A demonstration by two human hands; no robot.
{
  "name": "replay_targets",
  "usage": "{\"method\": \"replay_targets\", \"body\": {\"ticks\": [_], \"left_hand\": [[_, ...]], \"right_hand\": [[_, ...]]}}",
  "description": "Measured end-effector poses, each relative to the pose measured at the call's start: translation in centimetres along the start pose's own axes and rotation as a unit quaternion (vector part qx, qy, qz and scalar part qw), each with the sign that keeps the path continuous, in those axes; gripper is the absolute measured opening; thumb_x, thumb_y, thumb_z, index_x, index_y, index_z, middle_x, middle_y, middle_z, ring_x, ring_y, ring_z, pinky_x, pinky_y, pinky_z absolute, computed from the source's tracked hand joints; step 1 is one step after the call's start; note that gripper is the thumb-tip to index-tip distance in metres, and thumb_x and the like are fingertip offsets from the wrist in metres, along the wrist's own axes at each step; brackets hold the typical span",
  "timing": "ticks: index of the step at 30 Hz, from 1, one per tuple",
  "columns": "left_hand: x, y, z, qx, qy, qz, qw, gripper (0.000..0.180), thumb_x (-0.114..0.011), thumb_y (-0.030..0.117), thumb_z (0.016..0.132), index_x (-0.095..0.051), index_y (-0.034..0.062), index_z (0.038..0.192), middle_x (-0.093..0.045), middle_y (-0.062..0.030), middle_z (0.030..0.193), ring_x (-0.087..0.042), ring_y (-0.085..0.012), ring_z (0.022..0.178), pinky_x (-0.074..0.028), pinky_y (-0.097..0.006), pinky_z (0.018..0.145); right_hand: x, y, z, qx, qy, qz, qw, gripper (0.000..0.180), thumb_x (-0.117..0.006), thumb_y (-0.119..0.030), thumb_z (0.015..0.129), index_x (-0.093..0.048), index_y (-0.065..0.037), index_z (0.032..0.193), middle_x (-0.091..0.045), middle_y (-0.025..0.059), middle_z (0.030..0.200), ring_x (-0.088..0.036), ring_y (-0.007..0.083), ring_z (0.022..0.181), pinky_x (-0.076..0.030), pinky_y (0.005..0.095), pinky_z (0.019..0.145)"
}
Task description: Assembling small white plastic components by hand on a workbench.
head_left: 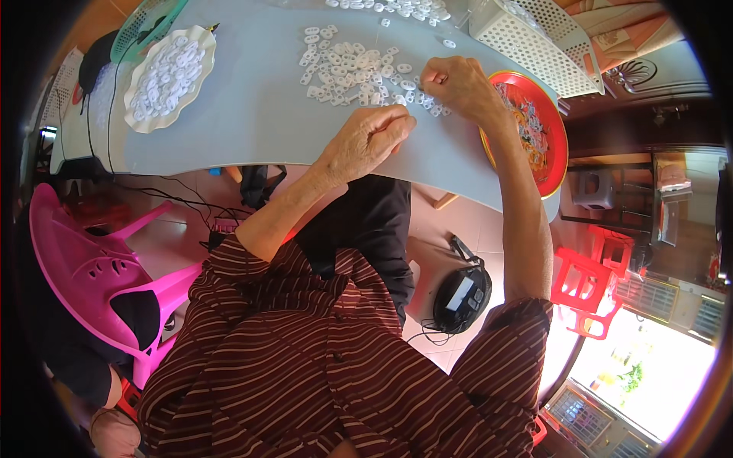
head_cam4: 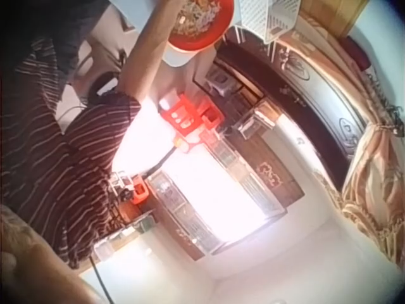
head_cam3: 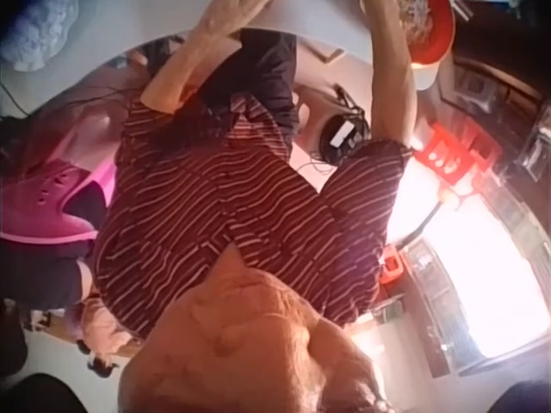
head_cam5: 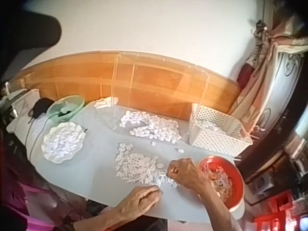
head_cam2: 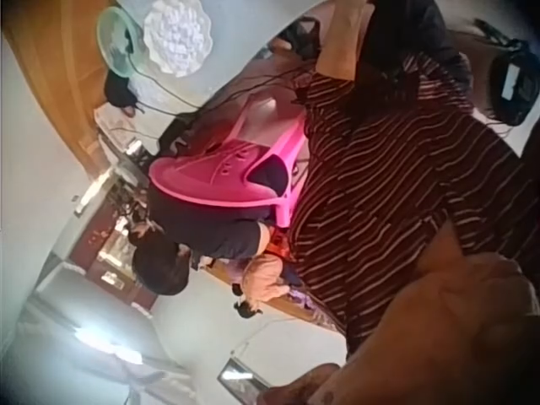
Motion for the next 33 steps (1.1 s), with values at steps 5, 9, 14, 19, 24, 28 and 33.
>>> {"method": "replay_targets", "body": {"ticks": [5,9,14,19,24,28,33], "left_hand": [[0.2,-0.1,0.0,0.000,0.003,0.008,1.000,0.030,-0.048,0.027,0.092,-0.052,0.0014,0.076,-0.045,-0.0026,0.056,-0.040,-0.0106,0.053,-0.037,-0.028,0.051],[0.1,0.0,0.0,-0.004,0.001,0.012,1.000,0.030,-0.048,0.027,0.092,-0.053,0.0015,0.077,-0.046,-0.0026,0.057,-0.040,-0.0104,0.053,-0.037,-0.028,0.052],[0.3,0.1,0.0,0.007,-0.009,0.020,1.000,0.033,-0.046,0.030,0.092,-0.053,0.0015,0.077,-0.049,-0.0021,0.060,-0.043,-0.0104,0.058,-0.038,-0.027,0.057],[-0.1,0.0,0.3,-0.014,0.015,-0.004,1.000,0.031,-0.047,0.028,0.093,-0.056,0.0017,0.080,-0.055,-0.0026,0.067,-0.049,-0.0105,0.065,-0.042,-0.026,0.065],[0.5,0.0,0.7,0.008,0.089,-0.009,0.996,0.021,-0.054,0.020,0.090,-0.060,0.0005,0.087,-0.060,-0.0049,0.068,-0.052,-0.0091,0.061,-0.042,-0.024,0.059],[0.0,-0.3,1.1,0.048,0.031,-0.057,0.997,0.023,-0.054,0.022,0.090,-0.062,0.0009,0.090,-0.061,-0.0042,0.070,-0.054,-0.0090,0.063,-0.043,-0.025,0.062],[0.7,0.6,0.7,0.003,0.075,-0.139,0.987,0.025,-0.054,0.026,0.090,-0.064,0.0022,0.089,-0.061,-0.0035,0.070,-0.054,-0.0090,0.067,-0.043,-0.024,0.066]], "right_hand": [[-0.5,-1.1,-0.9,-0.009,-0.026,0.010,1.000,0.014,-0.063,-0.012,0.074,-0.065,0.001,0.081,-0.065,0.0132,0.069,-0.063,0.0219,0.064,-0.050,0.0333,0.063],[-0.8,-1.1,-1.1,-0.007,-0.015,0.008,1.000,0.015,-0.064,-0.010,0.073,-0.065,0.002,0.082,-0.065,0.0134,0.069,-0.063,0.0218,0.063,-0.050,0.0326,0.063],[-0.9,-1.0,-1.2,-0.016,-0.010,0.070,0.997,0.014,-0.063,-0.007,0.072,-0.065,0.003,0.081,-0.064,0.0106,0.067,-0.061,0.0160,0.063,-0.049,0.0289,0.062],[-0.5,-0.5,-2.6,-0.078,0.005,0.148,0.986,0.014,-0.064,-0.009,0.073,-0.066,0.001,0.082,-0.065,0.0064,0.068,-0.061,0.0118,0.064,-0.048,0.0269,0.062],[-0.7,-1.2,-3.7,-0.138,-0.037,0.316,0.938,0.015,-0.064,-0.013,0.076,-0.067,0.000,0.084,-0.062,0.0022,0.068,-0.055,0.0082,0.062,-0.045,0.0240,0.058],[-1.3,-1.8,-5.0,-0.136,-0.005,0.442,0.886,0.016,-0.062,-0.013,0.083,-0.065,0.000,0.092,-0.062,0.0015,0.075,-0.052,0.0068,0.066,-0.044,0.0229,0.061],[-1.7,-1.4,-6.4,-0.096,0.076,0.490,0.863,0.016,-0.059,-0.011,0.087,-0.064,0.000,0.097,-0.063,0.0019,0.078,-0.054,0.0070,0.070,-0.045,0.0216,0.064]]}}
Point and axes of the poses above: each hand's wrist, its own z-axis towards the middle knuckle, its own x-axis out of the back of the hand, y = z × x, the point moved 5 cm from there along z, towards the middle knuckle
